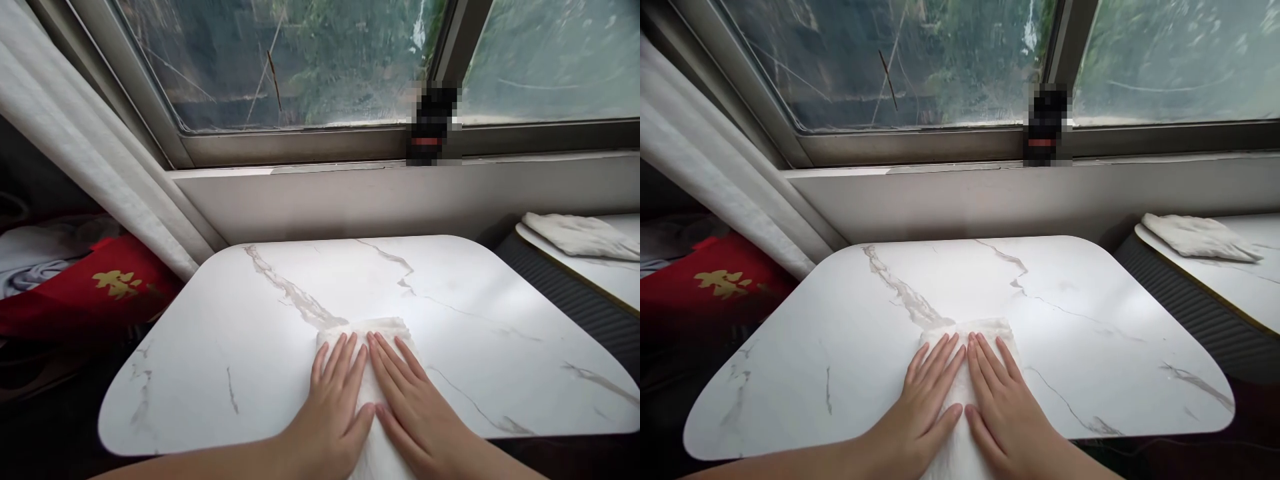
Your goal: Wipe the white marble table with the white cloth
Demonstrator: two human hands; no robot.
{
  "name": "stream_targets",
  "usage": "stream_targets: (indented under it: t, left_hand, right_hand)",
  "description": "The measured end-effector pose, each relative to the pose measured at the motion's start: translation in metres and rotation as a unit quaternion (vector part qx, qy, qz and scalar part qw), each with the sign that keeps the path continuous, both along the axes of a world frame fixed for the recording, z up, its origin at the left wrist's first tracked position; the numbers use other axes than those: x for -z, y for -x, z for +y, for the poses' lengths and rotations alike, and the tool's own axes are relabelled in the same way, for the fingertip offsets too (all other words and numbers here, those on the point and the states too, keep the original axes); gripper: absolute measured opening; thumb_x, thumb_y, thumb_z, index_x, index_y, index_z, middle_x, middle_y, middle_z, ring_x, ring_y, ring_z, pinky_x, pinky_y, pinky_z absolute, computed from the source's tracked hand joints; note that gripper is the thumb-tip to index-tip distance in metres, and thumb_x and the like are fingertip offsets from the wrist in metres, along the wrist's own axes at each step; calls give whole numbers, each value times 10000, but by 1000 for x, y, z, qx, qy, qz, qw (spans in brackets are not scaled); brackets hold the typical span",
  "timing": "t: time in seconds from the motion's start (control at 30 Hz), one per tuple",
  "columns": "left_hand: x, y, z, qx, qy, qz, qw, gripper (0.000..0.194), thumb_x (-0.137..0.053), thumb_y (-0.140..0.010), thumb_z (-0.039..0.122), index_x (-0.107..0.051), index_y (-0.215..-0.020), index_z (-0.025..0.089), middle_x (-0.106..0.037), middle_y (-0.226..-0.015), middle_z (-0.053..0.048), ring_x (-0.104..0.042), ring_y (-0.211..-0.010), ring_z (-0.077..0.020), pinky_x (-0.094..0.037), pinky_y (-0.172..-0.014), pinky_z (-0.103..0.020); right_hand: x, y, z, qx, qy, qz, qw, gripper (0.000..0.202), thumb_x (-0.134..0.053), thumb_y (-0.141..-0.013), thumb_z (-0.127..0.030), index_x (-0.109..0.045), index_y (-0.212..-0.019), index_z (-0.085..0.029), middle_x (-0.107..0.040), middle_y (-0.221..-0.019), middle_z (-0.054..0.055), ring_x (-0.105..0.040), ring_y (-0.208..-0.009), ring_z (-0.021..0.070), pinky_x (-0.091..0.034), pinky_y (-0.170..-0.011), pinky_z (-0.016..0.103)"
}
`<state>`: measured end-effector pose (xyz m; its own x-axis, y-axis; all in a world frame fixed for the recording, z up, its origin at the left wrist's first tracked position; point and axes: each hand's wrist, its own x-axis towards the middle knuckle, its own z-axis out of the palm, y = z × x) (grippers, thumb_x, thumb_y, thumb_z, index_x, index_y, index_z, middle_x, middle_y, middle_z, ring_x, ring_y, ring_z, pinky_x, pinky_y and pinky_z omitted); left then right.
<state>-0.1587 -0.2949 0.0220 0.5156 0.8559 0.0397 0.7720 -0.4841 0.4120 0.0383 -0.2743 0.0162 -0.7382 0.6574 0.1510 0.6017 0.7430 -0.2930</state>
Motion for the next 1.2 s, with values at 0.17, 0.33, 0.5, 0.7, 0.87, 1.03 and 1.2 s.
stream_targets:
  t: [0.17,0.33,0.5,0.7,0.87,1.03,1.2]
  left_hand:
    - [4,-19,32,-26,-12,33,999,549,-272,-955,327,-167,-1467,155,-134,-1522,-69,-115,-1394,-240,-132,-1124,-491]
    - [11,-31,128,-80,-88,63,991,521,-274,-938,296,-285,-1426,113,-263,-1490,-90,-251,-1351,-249,-167,-1104,-479]
    - [16,-28,229,-117,-142,82,980,494,-264,-930,254,-343,-1396,111,-315,-1470,-89,-237,-1359,-223,-117,-1119,-447]
    - [16,-39,289,-147,-149,81,975,478,-263,-923,225,-373,-1374,110,-355,-1448,-101,-268,-1347,-220,-119,-1116,-452]
    - [18,-47,297,-156,-159,79,972,461,-272,-921,217,-396,-1359,143,-379,-1437,-89,-289,-1338,-208,-134,-1112,-451]
    - [17,-53,276,-152,-143,85,974,477,-269,-927,229,-364,-1382,120,-324,-1464,-102,-245,-1360,-210,-101,-1119,-458]
    - [18,-72,219,-130,-146,76,978,494,-261,-934,263,-350,-1391,96,-313,-1466,-121,-229,-1366,-226,-91,-1125,-463]
  right_hand:
    - [4,-5,23,92,61,-9,994,655,-287,-948,-382,63,-1461,-176,-47,-1518,60,-41,-1388,198,-177,-1139,459]
    - [6,13,121,151,43,-40,987,587,-213,-942,-340,-164,-1451,-50,-128,-1515,110,-63,-1395,186,-94,-1143,436]
    - [8,31,220,177,-38,-56,982,564,-233,-920,-268,-263,-1420,-10,-232,-1498,137,-154,-1389,199,-95,-1132,387]
    - [9,27,278,204,-56,-44,976,548,-246,-905,-225,-305,-1404,-7,-285,-1482,136,-211,-1374,205,-119,-1117,364]
    - [14,23,284,222,-71,-31,972,542,-237,-902,-219,-320,-1400,-21,-305,-1473,131,-228,-1368,196,-129,-1110,363]
    - [11,15,261,211,-68,-45,974,550,-237,-903,-223,-298,-1407,-10,-269,-1487,138,-194,-1379,201,-116,-1117,373]
    - [10,-11,204,179,-73,-67,979,558,-218,-919,-264,-281,-1416,-18,-242,-1494,140,-166,-1387,204,-123,-1127,406]
